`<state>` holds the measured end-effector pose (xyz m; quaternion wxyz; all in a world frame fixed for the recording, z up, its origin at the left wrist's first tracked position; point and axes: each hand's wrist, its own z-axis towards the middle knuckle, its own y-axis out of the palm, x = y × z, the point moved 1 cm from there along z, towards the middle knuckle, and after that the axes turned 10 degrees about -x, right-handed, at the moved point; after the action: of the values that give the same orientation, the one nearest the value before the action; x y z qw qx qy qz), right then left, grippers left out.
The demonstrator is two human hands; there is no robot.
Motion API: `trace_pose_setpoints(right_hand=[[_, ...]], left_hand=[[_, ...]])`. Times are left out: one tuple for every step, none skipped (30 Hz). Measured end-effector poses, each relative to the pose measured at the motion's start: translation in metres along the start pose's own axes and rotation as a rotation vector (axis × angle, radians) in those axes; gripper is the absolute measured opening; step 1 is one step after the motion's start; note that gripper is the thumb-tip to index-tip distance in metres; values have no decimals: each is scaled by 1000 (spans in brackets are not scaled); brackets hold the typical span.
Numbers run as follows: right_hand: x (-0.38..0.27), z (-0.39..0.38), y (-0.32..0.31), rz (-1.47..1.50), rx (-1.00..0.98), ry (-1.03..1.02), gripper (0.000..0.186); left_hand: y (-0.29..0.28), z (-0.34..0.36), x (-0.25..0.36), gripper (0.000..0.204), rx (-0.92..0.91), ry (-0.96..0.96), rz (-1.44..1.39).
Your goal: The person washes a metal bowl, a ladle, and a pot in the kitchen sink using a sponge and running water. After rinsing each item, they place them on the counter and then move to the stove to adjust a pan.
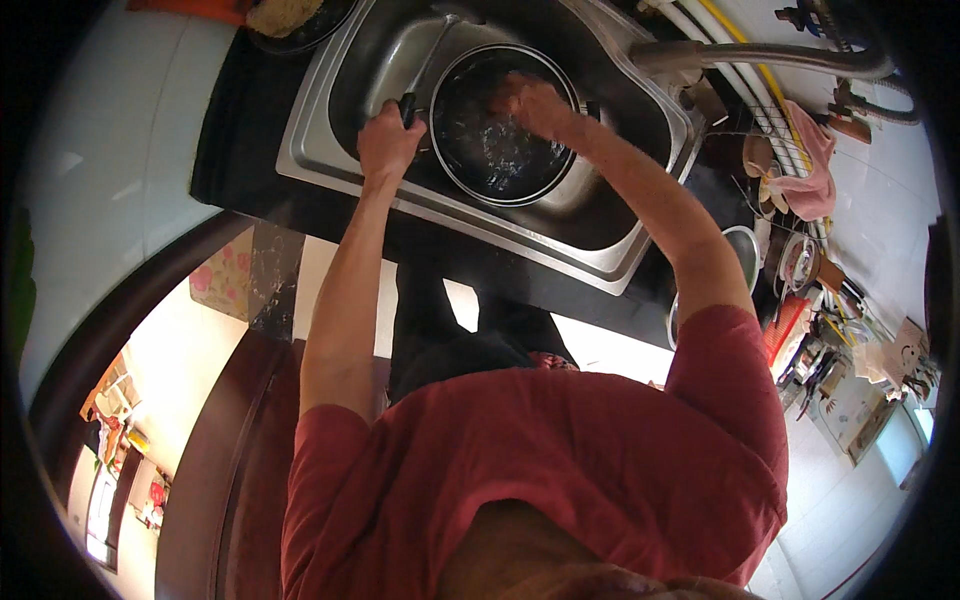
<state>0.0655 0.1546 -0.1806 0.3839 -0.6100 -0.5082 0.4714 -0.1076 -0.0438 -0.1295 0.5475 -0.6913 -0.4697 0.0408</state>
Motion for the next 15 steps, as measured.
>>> trace_pose_setpoints(right_hand=[[8, 9, -7, -76, 1, -29, 21], [15, 15, -15, -155, 1, -51, 23], [20, 18, -19, -231, -5, -52, 24], [26, 21, -20, -306, -10, -56, 25], [31, 20, -20, -379, -20, -38, 25], [35, 17, -19, -452, -30, -20, 25], [35, 11, -16, -489, -74, 8, 23], [33, 1, -12, -526, -118, 37, 20], [31, -8, -8, -563, -162, 68, 18], [30, -14, -6, -513, -246, 106, 21], [29, -21, -2, -463, -329, 145, 23], [26, -29, 2, -411, -412, 184, 26], [21, -40, 7, -421, -394, 222, 24], [13, -50, 14, -432, -375, 257, 21], [6, -59, 21, -443, -357, 293, 19]], left_hand=[[0, -1, 0, 32, -1, -14, 12], [0, -1, 0, 32, -4, -19, 21], [0, 0, 1, 32, -6, -21, 14], [0, 0, 0, 32, -9, -26, 8], [0, 0, -1, 32, -12, -30, 1], [0, 0, -1, 32, -8, -28, 5], [0, 1, 0, 33, -4, -27, 6], [0, 1, 1, 33, 0, -24, 7], [1, 0, 0, 33, -4, -30, -5], [0, 0, -1, 34, -3, -36, -17], [-1, 0, -1, 34, -3, -40, -29], [0, 0, -2, 34, -3, -39, -31], [1, 1, -1, 35, -3, -35, -31], [1, 2, -2, 35, -2, -32, -32], [1, 3, -2, 35, 0, -31, -24]])
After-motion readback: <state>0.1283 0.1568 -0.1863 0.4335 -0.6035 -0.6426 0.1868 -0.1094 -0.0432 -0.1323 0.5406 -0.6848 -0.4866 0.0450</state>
